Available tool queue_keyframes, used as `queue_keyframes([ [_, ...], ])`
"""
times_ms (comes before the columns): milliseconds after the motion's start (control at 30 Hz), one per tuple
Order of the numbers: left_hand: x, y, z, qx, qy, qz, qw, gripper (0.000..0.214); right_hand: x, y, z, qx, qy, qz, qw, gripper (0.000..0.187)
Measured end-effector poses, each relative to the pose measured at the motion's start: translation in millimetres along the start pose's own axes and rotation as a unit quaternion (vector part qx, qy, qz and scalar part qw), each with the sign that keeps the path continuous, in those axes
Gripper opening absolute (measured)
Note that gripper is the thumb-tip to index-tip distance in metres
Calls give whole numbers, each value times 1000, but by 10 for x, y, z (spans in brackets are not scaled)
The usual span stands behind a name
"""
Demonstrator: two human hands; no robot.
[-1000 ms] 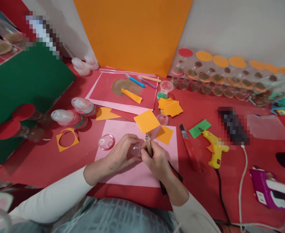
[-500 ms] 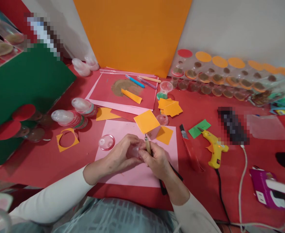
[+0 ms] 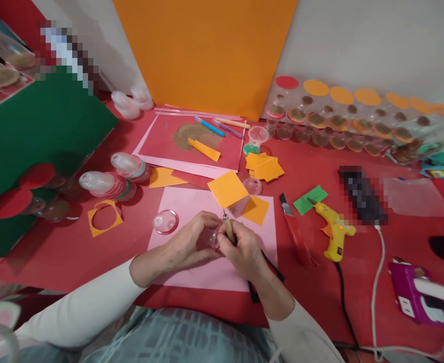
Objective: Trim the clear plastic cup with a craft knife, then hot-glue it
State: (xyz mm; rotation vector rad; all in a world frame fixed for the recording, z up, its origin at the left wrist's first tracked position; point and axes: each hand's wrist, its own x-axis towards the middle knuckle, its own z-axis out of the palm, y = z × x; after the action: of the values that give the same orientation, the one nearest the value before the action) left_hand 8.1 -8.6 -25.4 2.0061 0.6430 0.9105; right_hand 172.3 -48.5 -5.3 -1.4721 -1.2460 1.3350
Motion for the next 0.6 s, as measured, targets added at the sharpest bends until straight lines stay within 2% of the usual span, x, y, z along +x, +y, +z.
queue_keyframes([
  [267,7,2,11,4,26,-3,1000,39,11,-32,10,51,-4,17,999,13],
  [467,-2,-28,14,54,27,29,998,32,16,-39,1,40,-16,26,999,17],
  [600,-8,-10,-11,40,13,2,999,42,15,-33,-2,41,-20,32,998,19],
])
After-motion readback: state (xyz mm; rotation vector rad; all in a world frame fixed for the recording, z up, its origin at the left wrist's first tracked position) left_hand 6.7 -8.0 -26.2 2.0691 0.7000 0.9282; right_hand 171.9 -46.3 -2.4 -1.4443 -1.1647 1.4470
